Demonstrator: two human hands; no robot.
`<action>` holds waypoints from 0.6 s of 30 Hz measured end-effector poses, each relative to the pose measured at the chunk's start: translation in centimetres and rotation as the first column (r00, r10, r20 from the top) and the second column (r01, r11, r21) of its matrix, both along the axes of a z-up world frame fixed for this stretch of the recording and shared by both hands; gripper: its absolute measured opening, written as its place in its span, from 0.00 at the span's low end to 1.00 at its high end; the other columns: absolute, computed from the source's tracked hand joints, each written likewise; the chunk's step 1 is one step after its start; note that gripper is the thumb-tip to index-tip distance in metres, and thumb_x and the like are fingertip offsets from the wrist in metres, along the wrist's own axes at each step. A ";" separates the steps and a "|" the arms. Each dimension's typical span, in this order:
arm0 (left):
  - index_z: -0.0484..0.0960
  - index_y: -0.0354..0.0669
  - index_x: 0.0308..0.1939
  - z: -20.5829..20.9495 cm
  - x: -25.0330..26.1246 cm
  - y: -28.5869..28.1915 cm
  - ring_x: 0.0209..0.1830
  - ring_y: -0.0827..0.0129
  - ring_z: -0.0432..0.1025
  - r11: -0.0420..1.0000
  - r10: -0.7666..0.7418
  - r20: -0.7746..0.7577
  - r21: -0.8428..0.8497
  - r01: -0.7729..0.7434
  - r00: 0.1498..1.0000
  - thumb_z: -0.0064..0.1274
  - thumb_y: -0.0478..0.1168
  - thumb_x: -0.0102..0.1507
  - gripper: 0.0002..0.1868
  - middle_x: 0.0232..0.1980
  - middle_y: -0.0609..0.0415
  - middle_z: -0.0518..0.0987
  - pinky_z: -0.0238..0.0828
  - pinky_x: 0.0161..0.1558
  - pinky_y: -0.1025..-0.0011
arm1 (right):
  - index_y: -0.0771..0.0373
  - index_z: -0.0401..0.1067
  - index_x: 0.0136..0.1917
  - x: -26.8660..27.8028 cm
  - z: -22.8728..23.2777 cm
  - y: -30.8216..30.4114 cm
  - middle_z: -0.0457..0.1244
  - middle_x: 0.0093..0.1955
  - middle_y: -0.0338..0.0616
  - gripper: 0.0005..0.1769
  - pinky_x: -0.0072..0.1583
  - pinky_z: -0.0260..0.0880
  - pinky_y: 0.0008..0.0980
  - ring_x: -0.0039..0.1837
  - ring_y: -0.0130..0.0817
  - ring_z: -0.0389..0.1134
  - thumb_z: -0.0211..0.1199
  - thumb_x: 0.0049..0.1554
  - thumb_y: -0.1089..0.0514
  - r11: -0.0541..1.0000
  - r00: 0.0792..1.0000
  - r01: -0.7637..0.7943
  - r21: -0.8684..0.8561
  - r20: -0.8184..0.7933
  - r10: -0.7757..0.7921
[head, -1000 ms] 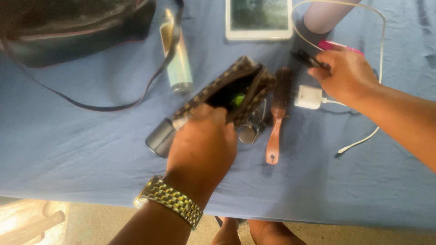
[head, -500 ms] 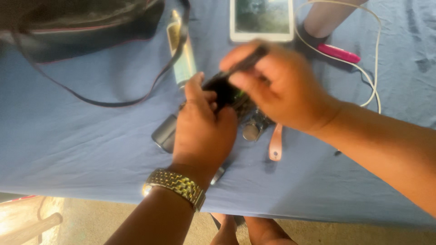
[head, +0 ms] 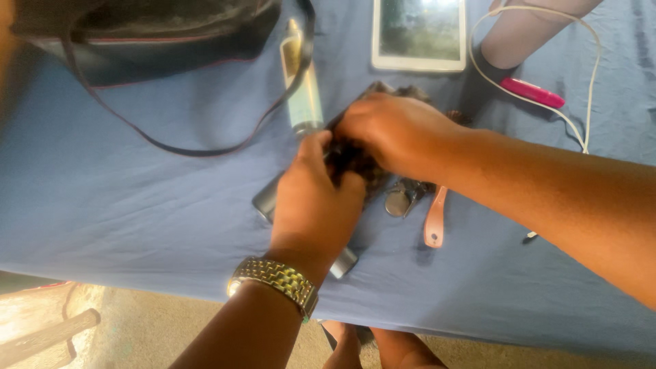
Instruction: The person packs a black handbag with daily essentials on a bed. They place a small patterned pouch, a hairbrush, keys, a hair dryer, a tablet, and a charger into the bag, arranging items by hand.
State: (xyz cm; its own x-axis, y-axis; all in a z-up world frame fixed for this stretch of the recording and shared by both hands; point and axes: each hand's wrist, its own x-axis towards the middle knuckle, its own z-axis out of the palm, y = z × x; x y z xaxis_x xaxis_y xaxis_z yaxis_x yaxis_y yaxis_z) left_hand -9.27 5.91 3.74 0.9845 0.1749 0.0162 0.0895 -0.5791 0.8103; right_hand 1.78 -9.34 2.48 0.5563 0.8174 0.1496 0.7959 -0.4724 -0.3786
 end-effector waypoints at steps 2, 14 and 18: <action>0.69 0.33 0.64 -0.2 -0.4 0.1 0.55 0.44 0.76 0.997 -0.016 0.015 0.072 0.015 1.000 0.53 0.36 0.58 0.30 0.55 0.33 0.80 0.71 0.59 0.59 | 0.60 0.76 0.56 -0.2 -0.5 -0.2 0.67 0.55 0.43 0.22 0.58 0.67 0.44 0.61 0.46 0.67 0.58 0.49 0.70 1.000 1.000 0.008 -0.006 0.014 -0.008; 0.74 0.34 0.53 -1.9 -2.0 0.2 0.59 0.44 0.73 0.800 -0.287 -0.081 0.527 0.286 0.954 0.48 0.37 0.61 0.17 0.56 0.38 0.76 0.72 0.56 0.57 | 0.58 0.77 0.48 -0.5 -2.5 1.7 0.63 0.54 0.42 0.14 0.52 0.69 0.44 0.61 0.46 0.61 0.59 0.49 0.64 0.966 0.985 0.125 -0.227 0.143 -0.094; 0.78 0.38 0.44 -2.0 -1.8 0.1 0.56 0.48 0.73 0.796 -0.242 -0.250 0.501 0.340 0.937 0.46 0.40 0.62 0.11 0.58 0.43 0.74 0.73 0.55 0.57 | 0.59 0.77 0.47 -0.3 -2.9 1.5 0.64 0.53 0.43 0.11 0.52 0.69 0.44 0.60 0.47 0.61 0.59 0.50 0.63 0.976 0.983 0.120 -0.184 0.160 -0.091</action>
State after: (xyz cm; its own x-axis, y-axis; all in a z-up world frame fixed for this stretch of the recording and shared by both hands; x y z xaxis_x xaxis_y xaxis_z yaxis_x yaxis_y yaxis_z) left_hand -11.10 5.98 1.72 0.9834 -0.1083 -0.1454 -0.0495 -0.9319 0.3592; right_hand 1.50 -7.89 -0.39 0.6239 0.7771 0.0834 0.7785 -0.6086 -0.1533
